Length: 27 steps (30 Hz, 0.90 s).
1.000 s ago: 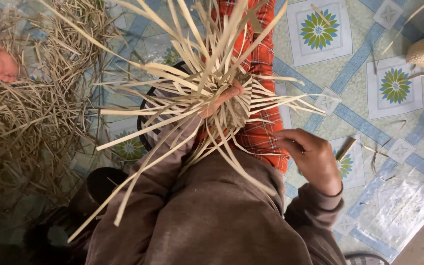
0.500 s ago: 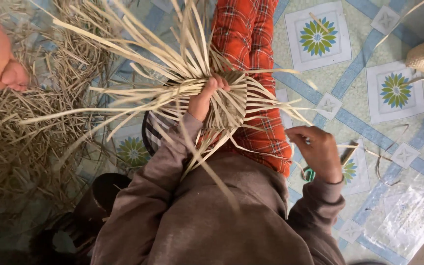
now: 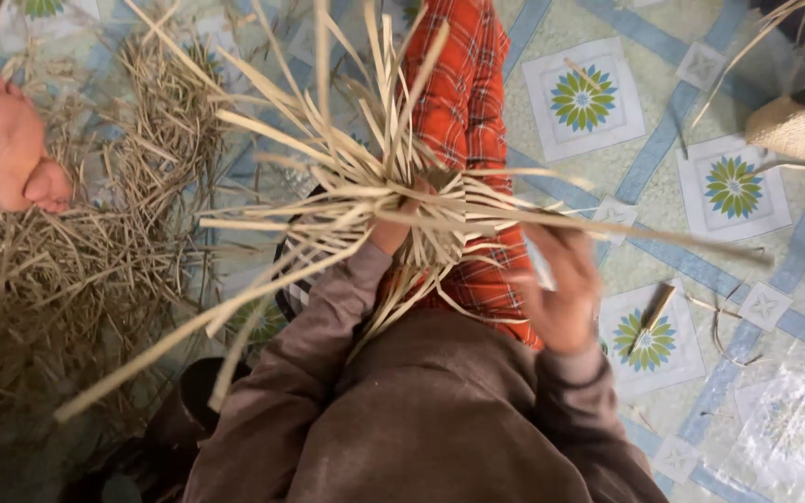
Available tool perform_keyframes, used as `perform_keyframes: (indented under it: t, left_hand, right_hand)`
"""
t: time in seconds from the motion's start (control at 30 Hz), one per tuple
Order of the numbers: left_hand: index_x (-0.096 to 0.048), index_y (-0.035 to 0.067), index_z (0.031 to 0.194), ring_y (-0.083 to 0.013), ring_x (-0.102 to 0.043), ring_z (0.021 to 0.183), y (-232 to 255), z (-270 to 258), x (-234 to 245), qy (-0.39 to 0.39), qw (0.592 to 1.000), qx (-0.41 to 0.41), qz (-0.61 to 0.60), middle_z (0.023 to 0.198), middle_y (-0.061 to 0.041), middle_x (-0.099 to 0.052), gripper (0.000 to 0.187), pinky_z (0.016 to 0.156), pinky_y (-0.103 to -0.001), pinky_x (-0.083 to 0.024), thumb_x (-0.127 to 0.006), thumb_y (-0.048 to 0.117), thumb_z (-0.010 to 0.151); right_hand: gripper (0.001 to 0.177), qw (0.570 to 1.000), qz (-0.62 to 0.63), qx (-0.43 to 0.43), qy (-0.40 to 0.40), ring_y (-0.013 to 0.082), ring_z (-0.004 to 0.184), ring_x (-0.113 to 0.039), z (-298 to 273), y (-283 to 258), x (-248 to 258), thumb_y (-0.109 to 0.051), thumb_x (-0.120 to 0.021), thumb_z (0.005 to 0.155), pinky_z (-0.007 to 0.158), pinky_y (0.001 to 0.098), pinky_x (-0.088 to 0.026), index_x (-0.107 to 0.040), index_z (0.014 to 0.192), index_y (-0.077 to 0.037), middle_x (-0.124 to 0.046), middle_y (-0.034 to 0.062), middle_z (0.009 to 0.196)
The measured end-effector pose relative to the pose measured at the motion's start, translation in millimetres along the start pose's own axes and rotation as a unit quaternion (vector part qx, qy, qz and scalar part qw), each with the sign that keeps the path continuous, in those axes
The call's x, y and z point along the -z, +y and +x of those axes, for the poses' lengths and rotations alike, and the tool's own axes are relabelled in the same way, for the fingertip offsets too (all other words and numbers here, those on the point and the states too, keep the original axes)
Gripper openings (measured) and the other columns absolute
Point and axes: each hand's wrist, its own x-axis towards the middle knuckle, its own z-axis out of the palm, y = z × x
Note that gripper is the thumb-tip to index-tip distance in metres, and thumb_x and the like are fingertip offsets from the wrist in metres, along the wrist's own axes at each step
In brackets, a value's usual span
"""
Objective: Weaving dried plant strips into a circular base for a basket or mat
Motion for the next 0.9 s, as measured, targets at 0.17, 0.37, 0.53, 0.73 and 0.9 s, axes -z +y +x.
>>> perform_keyframes:
  t: [0.17, 0.37, 0.53, 0.73, 0.9]
  left_hand:
    - [-0.067, 0.006, 0.106, -0.0393, -0.056, 0.129, -40.7, -18.6, 3.5, 0.063, 0.977, 0.203, 0.028, 0.134, -0.026, -0.062, 0.030, 0.121, -0.059, -0.031, -0.058, 0.035, 0.107]
    - [-0.051, 0.012, 0.082, -0.0271, -0.070, 0.104, 46.6, 3.1, 4.0, 0.100, 0.984, 0.124, -0.074, 0.094, -0.017, -0.074, 0.047, 0.110, -0.044, -0.043, -0.041, 0.046, 0.113]
    - [-0.056, 0.012, 0.083, -0.0319, -0.070, 0.111, 58.7, 13.4, 3.6, 0.158, 0.979, 0.109, -0.076, 0.095, -0.018, -0.077, 0.048, 0.110, -0.050, -0.044, -0.042, 0.047, 0.112]
    - [-0.057, 0.011, 0.085, -0.0319, -0.070, 0.112, 82.4, 26.5, 13.9, 0.257, 0.956, 0.076, -0.120, 0.093, -0.017, -0.077, 0.048, 0.111, -0.051, -0.045, -0.042, 0.048, 0.111]
    - [-0.062, 0.010, 0.083, -0.0286, -0.071, 0.110, 108.8, 44.1, 28.7, 0.313, 0.943, 0.095, -0.059, 0.092, -0.016, -0.078, 0.046, 0.112, -0.049, -0.046, -0.050, 0.046, 0.108]
  right_hand:
    - [0.107, 0.979, 0.137, 0.037, -0.144, 0.0552, 0.145, -0.029, 15.8, 41.3, -98.3, -0.076, -0.046, 0.088, 0.119, 0.0672, -0.011, -0.025, 0.161, -0.001, -0.034, 0.0323, 0.156]
    - [0.119, 0.910, 0.329, -0.048, -0.247, 0.0464, 0.153, -0.004, -1.3, 54.6, -111.3, -0.083, -0.043, 0.082, 0.120, 0.0669, -0.002, -0.005, 0.166, -0.007, -0.005, 0.0241, 0.170]
    - [0.143, 0.893, 0.271, -0.075, -0.351, 0.0552, 0.147, -0.007, 7.3, 47.3, -87.5, -0.060, -0.080, 0.065, 0.119, 0.0676, -0.008, 0.008, 0.161, -0.002, -0.003, 0.0357, 0.163]
    - [0.049, 0.945, -0.062, -0.027, -0.320, 0.0425, 0.089, -0.073, -63.3, 137.6, -119.5, -0.039, -0.067, 0.097, 0.079, 0.0513, -0.057, -0.060, 0.138, -0.013, -0.071, 0.0224, 0.093]
    - [0.054, 0.954, 0.093, 0.002, -0.285, 0.0534, 0.085, -0.068, 2.9, 66.0, -37.8, -0.027, -0.083, 0.085, 0.072, 0.0589, -0.051, -0.062, 0.122, 0.006, -0.068, 0.0341, 0.093]
